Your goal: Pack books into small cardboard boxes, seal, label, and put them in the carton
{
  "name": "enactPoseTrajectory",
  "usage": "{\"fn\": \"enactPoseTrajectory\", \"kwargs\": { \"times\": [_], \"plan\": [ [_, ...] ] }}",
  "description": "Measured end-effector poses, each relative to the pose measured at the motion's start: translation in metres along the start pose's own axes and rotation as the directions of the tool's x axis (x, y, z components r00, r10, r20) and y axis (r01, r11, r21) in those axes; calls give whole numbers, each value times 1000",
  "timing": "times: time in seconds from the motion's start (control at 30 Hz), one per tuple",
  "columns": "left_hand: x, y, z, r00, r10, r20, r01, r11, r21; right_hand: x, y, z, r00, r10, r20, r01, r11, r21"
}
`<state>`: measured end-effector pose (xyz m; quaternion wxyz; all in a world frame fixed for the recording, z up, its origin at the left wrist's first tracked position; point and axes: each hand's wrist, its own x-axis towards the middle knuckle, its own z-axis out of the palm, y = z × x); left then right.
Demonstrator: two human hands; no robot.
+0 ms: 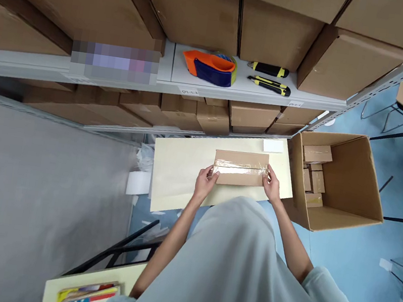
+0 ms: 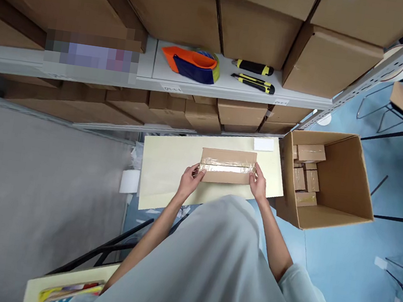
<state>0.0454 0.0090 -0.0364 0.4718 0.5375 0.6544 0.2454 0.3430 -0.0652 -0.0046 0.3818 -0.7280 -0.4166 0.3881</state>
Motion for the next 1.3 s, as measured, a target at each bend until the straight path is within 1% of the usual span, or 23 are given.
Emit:
{"fn": "enactPoseTrajectory", "kwargs": {
  "times": [0.07, 0.13, 0.2, 0.3, 0.37, 0.43, 0.47, 0.53, 0.6, 0.67, 0.73, 0.8, 0.9, 0.97, 1.03, 1.1, 1.13, 1.2, 1.3],
  "plan": [
    [-3, -5, 3, 1000, -5, -2, 5, 999, -41, -1, 2, -1, 1000, -29, 0, 29, 997, -67],
    [-4, -6, 6, 1000, 2, -4, -3, 999, -44, -1, 1, -4, 998, -67, -5, 65, 987, -149],
    [-5, -5, 8, 1000, 27, -16, -27, 1000, -15, 0, -2, -8, 996, -90, -7, 86, 968, -235],
    [-6, -3, 10, 997, 75, -28, -73, 996, 58, 5, -9, -11, 996, -85, -4, 79, 937, -340],
    [-6, -3, 10, 997, 74, -27, -71, 992, 100, 11, -14, -10, 995, -100, -3, 90, 910, -405],
    [-6, -3, 10, 998, 52, -44, -45, 990, 137, 16, -18, -5, 987, -155, 35, 153, 872, -465],
    [-5, -2, 11, 997, 46, -54, -37, 988, 148, 18, -20, 0, 980, -184, 80, 200, 853, -482],
    [-5, -1, 13, 997, 47, -61, -38, 989, 141, 20, -22, 12, 957, -214, 194, 283, 829, -482],
    [-6, 1, 16, 998, 49, -35, -44, 993, 112, 19, -21, 25, 940, -202, 274, 312, 833, -458],
    [-8, 3, 18, 999, 33, 8, -34, 993, 116, 15, -19, 36, 938, -184, 295, 305, 841, -446],
    [-11, 4, 19, 998, 15, 53, -23, 988, 154, 12, -15, 42, 939, -184, 290, 303, 842, -447],
    [-14, 2, 16, 996, -1, 87, -15, 982, 187, 10, -14, 41, 935, -193, 297, 314, 840, -442],
    [-13, -1, 10, 991, 1, 131, -25, 984, 177, 11, -13, 32, 928, -202, 313, 329, 840, -432],
    [-9, -3, 6, 991, 23, 134, -42, 988, 145, 13, -11, 22, 942, -209, 264, 310, 842, -441],
    [-4, -3, 5, 994, 23, 108, -36, 992, 120, 14, -5, 14, 972, -184, 148, 231, 870, -436],
    [2, -3, 7, 997, -1, 79, -8, 995, 104, 14, 2, 9, 996, -80, 35, 87, 925, -369],
    [4, -2, 10, 997, -6, 73, -1, 996, 95, 14, 7, 8, 1000, -13, 5, 14, 951, -310],
    [8, -2, 16, 997, 14, 75, -20, 997, 79, 13, 13, 9, 997, 79, 16, -75, 984, -162],
    [12, -3, 23, 993, 96, 74, -103, 990, 97, 11, 16, 10, 989, 96, 111, -100, 995, 28]
  ]
}}
